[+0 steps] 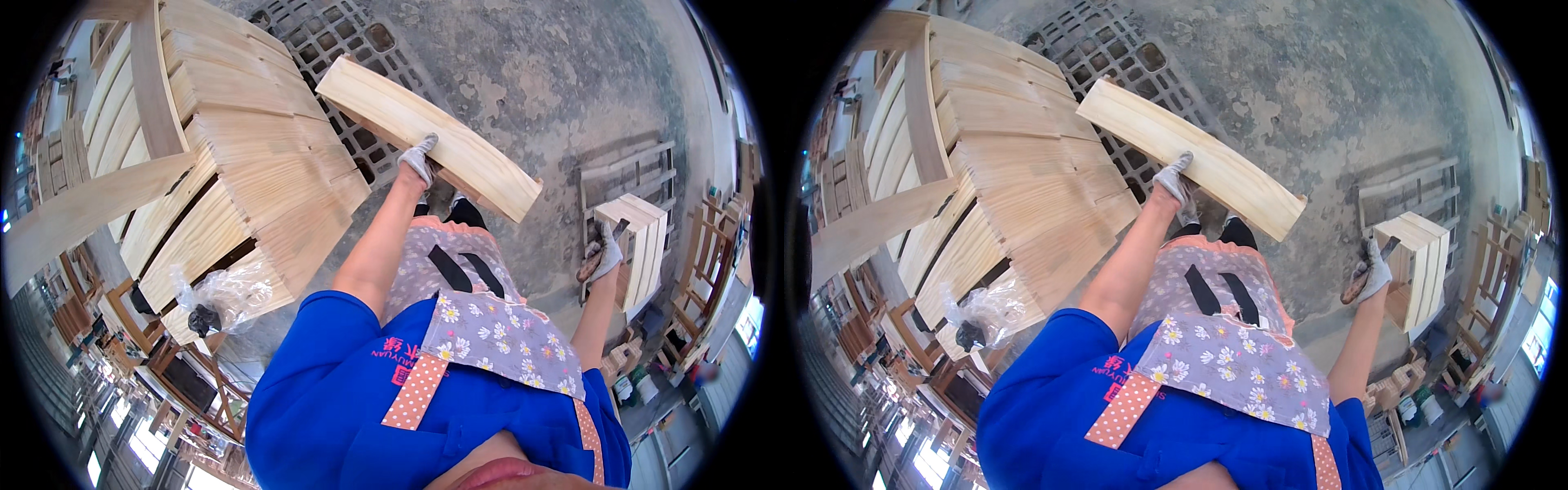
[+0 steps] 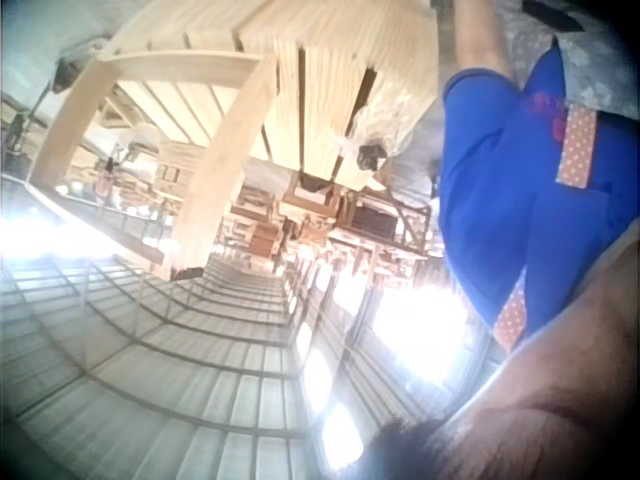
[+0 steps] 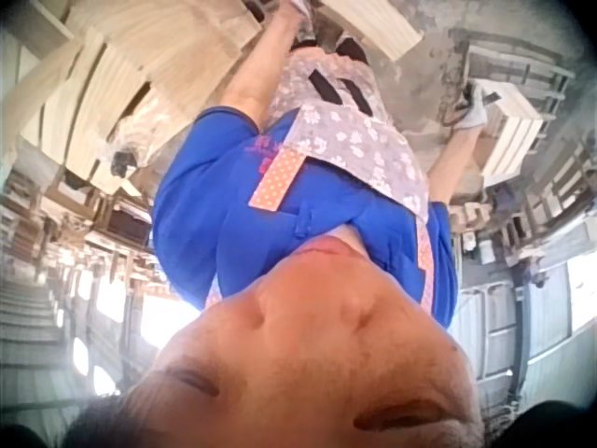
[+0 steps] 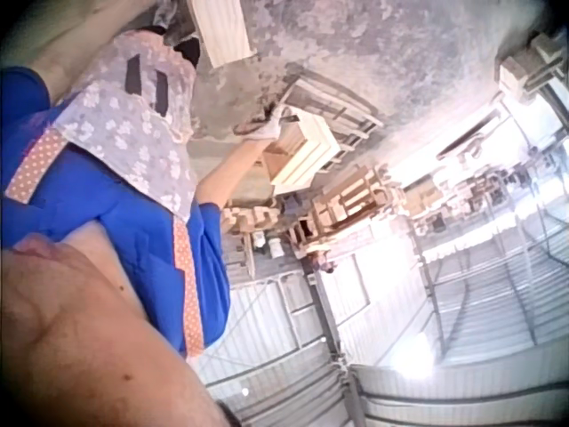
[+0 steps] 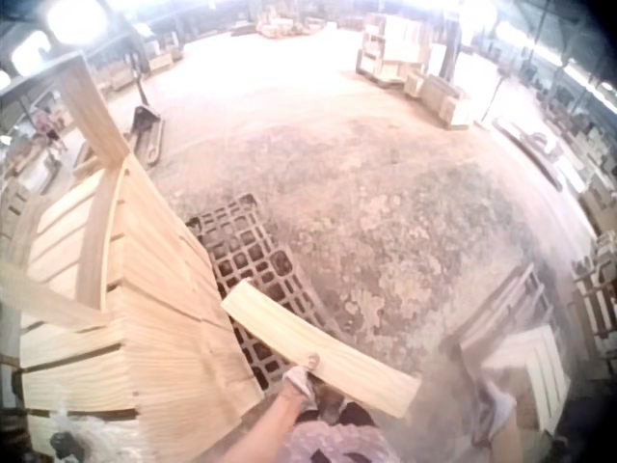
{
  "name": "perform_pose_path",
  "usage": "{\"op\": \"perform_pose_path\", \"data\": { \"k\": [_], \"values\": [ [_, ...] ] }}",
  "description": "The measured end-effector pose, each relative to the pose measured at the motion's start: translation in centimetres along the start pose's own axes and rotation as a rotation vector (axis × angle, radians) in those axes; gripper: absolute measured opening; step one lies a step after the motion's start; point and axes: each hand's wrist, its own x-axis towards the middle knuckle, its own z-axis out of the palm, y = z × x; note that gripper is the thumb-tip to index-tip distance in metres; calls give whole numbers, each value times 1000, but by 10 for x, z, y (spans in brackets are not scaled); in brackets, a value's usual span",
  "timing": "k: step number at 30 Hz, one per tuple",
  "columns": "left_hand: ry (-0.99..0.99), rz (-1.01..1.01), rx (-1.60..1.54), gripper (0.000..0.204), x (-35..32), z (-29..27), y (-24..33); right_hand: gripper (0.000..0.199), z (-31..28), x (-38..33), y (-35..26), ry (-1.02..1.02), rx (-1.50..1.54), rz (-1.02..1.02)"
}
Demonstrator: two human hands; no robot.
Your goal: The person applies a dark filler material to the joints and edges of wooden frames using a putty knife. The person picks up each frame, applies the filler, and then sets the frame aside on a wooden pallet.
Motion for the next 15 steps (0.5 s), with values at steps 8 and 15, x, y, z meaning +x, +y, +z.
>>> {"op": "perform_pose_path", "data": {
  "k": [8, 15],
  "values": [
    [15, 50, 76, 37, 8, -8, 12, 25, 3, 17, -6, 6, -151, 40],
    [124, 205, 258, 36, 31, -24, 66, 23, 2, 23, 5, -97, -222, 78]
  ]
}}
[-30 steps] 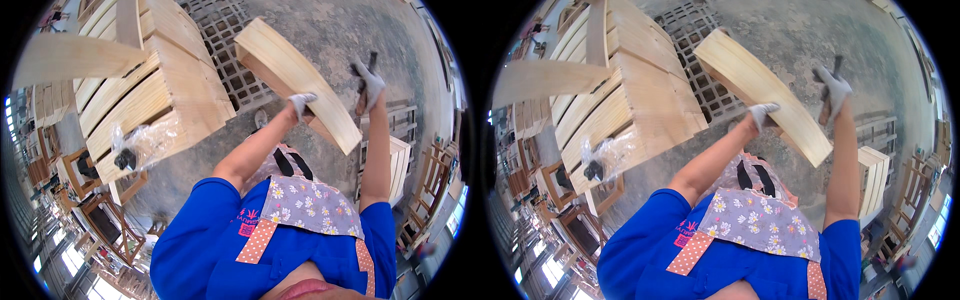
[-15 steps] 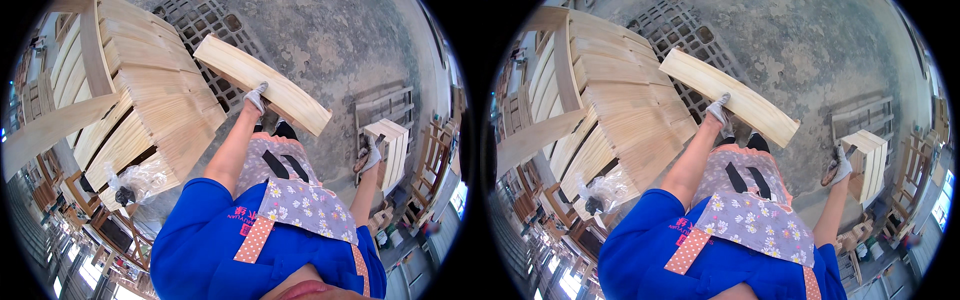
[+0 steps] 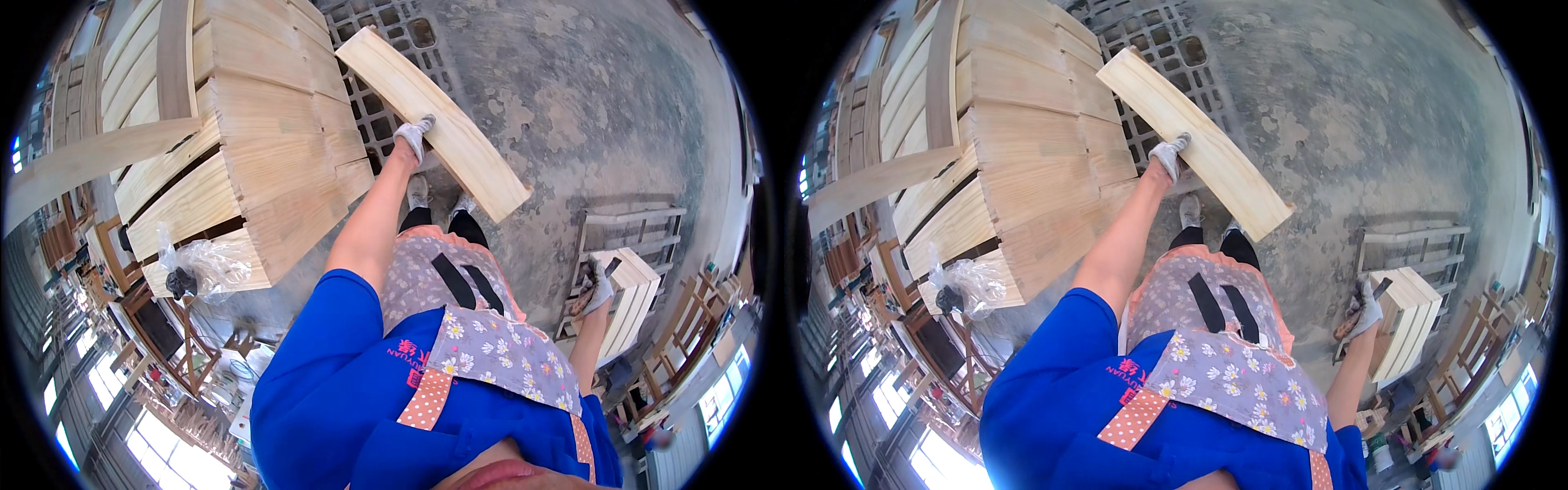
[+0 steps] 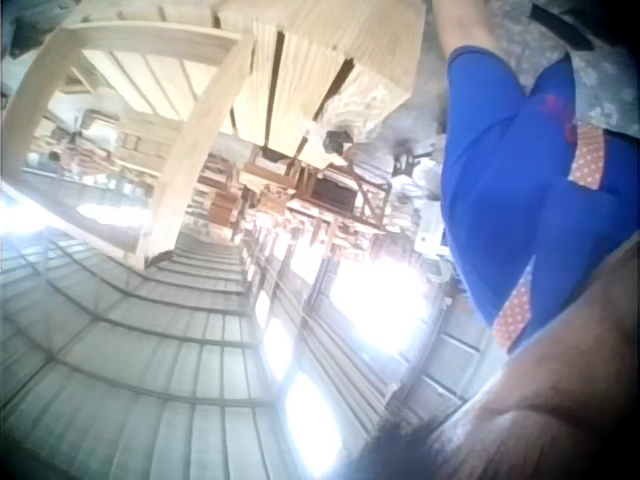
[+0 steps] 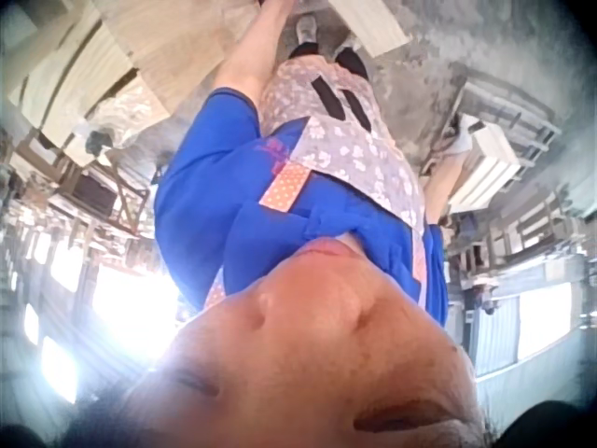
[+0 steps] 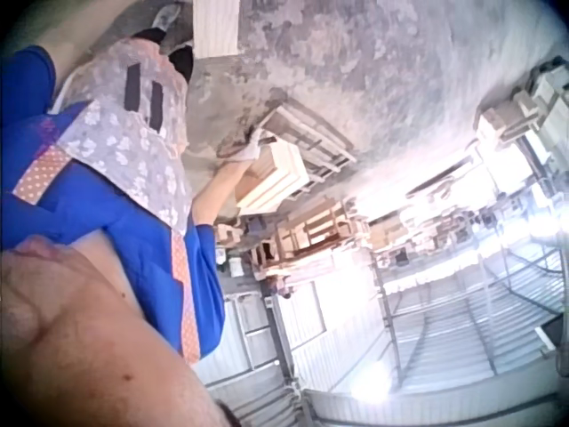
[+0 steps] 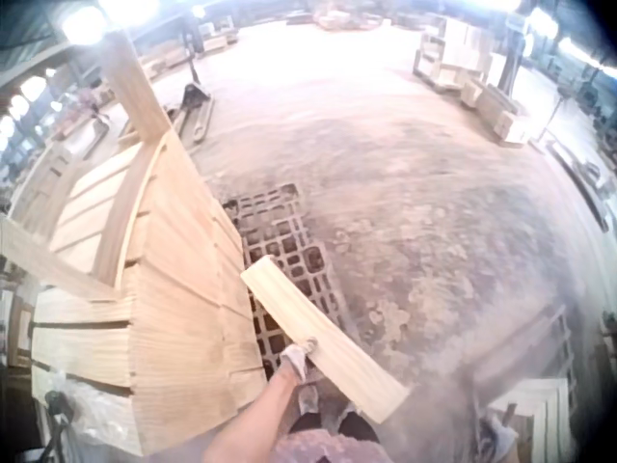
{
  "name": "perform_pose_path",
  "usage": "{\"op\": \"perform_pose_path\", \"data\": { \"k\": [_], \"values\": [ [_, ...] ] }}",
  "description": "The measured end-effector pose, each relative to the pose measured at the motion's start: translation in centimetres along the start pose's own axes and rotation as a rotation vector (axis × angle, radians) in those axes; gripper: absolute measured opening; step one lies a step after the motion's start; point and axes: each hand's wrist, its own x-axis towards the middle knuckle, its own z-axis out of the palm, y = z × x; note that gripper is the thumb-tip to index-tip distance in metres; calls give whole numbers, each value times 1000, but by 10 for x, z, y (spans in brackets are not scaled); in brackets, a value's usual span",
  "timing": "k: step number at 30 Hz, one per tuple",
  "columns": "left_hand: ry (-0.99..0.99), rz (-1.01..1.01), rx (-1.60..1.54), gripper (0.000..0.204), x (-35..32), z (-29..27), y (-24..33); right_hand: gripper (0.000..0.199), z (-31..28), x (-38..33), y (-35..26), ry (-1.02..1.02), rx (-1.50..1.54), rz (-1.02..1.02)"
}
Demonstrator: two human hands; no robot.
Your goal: The person applies a dark filler material to the joints and edges of wooden frames using a putty knife. The person picks up each frame, applies the filler, and then sets the frame aside on a wooden pallet.
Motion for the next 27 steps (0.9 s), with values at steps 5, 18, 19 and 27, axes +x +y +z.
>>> {"op": "perform_pose_path", "data": {
  "k": [5, 18, 19, 27],
  "values": [
    [42, 137, 120, 43, 39, -11, 24, 25, -11, -8, 6, 63, -119, 17],
    [517, 370, 393, 36, 148, -133, 50, 30, -47, -45, 45, 160, -398, 105],
    [520, 399, 382, 35, 145, -141, 56, 30, -47, -45, 48, 155, -409, 111],
    [960, 239, 1147, 93, 88, -145, 97, 35, -12, -53, 38, 96, -504, 143]
  ]
}}
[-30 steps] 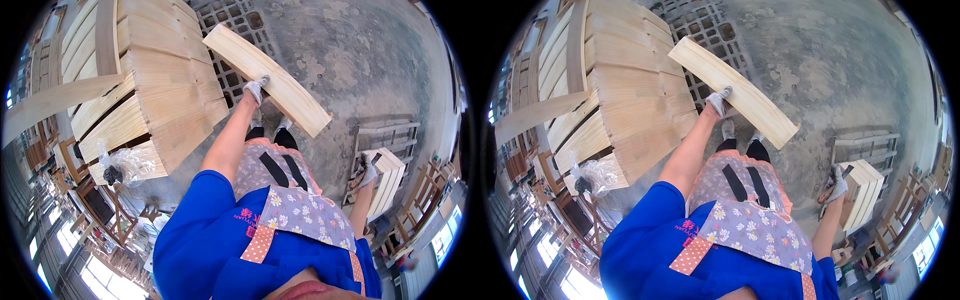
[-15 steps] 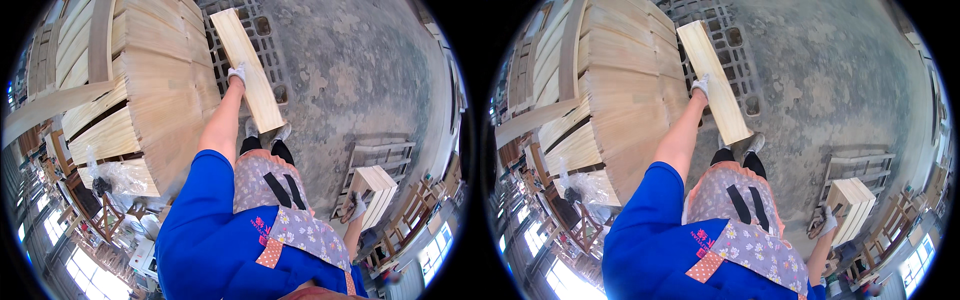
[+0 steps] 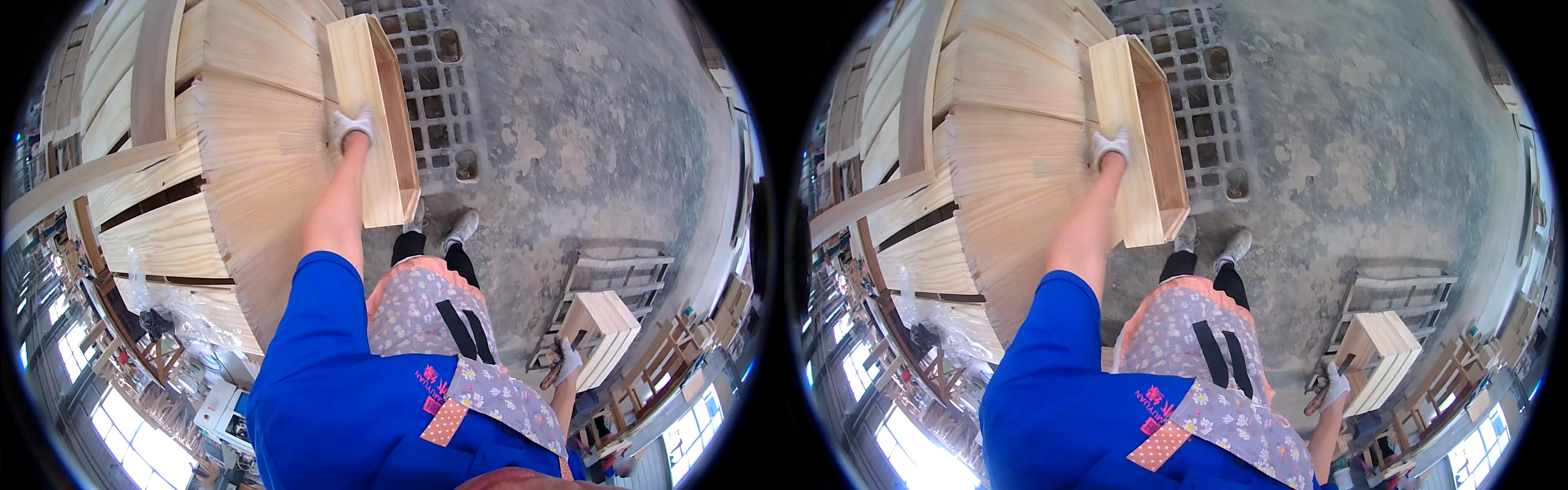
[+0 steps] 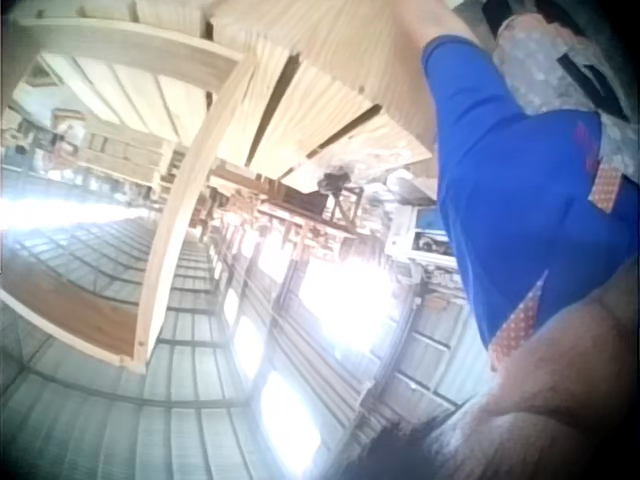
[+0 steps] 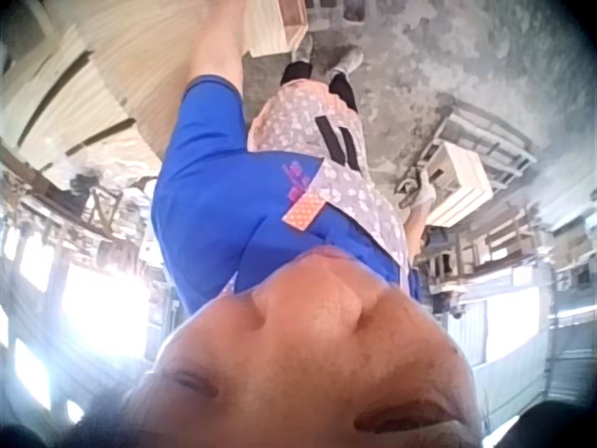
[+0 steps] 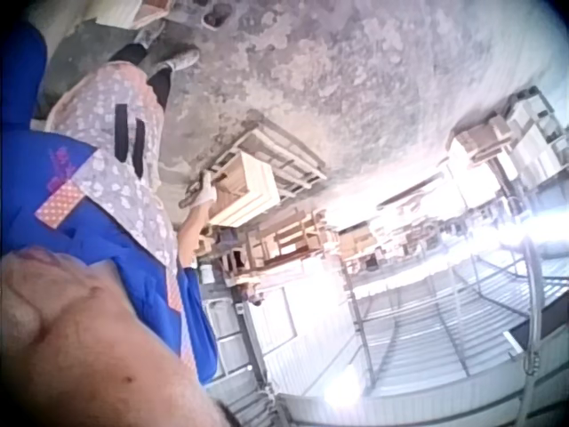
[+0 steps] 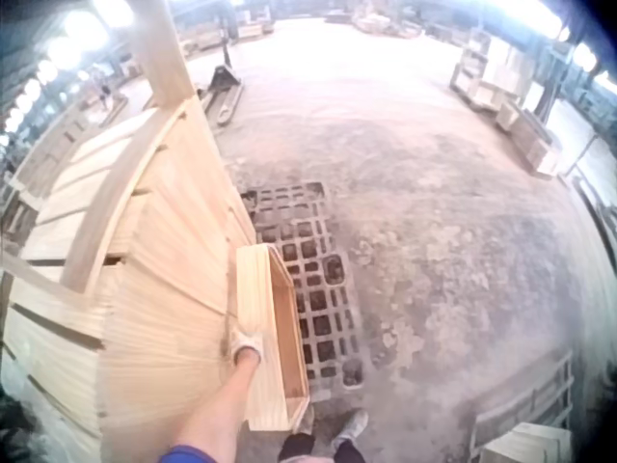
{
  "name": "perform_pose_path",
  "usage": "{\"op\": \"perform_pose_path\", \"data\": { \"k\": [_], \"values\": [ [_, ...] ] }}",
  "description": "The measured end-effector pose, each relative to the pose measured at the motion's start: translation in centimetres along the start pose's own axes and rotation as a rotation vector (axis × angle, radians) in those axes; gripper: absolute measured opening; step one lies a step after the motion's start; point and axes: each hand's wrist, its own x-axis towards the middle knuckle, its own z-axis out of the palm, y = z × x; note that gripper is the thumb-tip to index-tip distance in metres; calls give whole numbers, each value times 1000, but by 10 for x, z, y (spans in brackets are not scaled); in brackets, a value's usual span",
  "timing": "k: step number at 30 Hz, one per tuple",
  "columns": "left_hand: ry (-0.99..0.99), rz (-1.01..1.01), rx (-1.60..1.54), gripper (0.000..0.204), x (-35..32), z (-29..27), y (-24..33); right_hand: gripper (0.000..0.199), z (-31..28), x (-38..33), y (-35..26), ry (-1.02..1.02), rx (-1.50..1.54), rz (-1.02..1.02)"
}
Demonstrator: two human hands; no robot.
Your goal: The person applies a dark filler material to the joints and edges of wooden frames using a putty knife. The person picks up each frame, applies the filler, and then sets the frame aside on a wooden pallet.
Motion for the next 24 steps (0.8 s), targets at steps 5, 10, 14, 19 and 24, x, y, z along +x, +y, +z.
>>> {"op": "perform_pose_path", "data": {
  "k": [5, 10, 14, 19, 24],
  "values": [
    [-167, -36, 375, 121, -102, -41, 72, 36, -2, -8, -9, -27, -67, -48],
    [-163, -111, 461, 125, -91, -12, 69, 36, -5, -17, -13, -5, -60, -59],
    [-169, -32, 363, 120, -93, -35, 60, 33, -1, -13, -9, -41, 92, 9],
    [-226, -49, 402, 124, -101, -26, 63, 35, 3, -11, -6, -123, 191, 0],
    [-361, -125, 361, 123, -104, -43, 67, 39, 3, 0, -27, -331, 304, -23]
  ]
}}
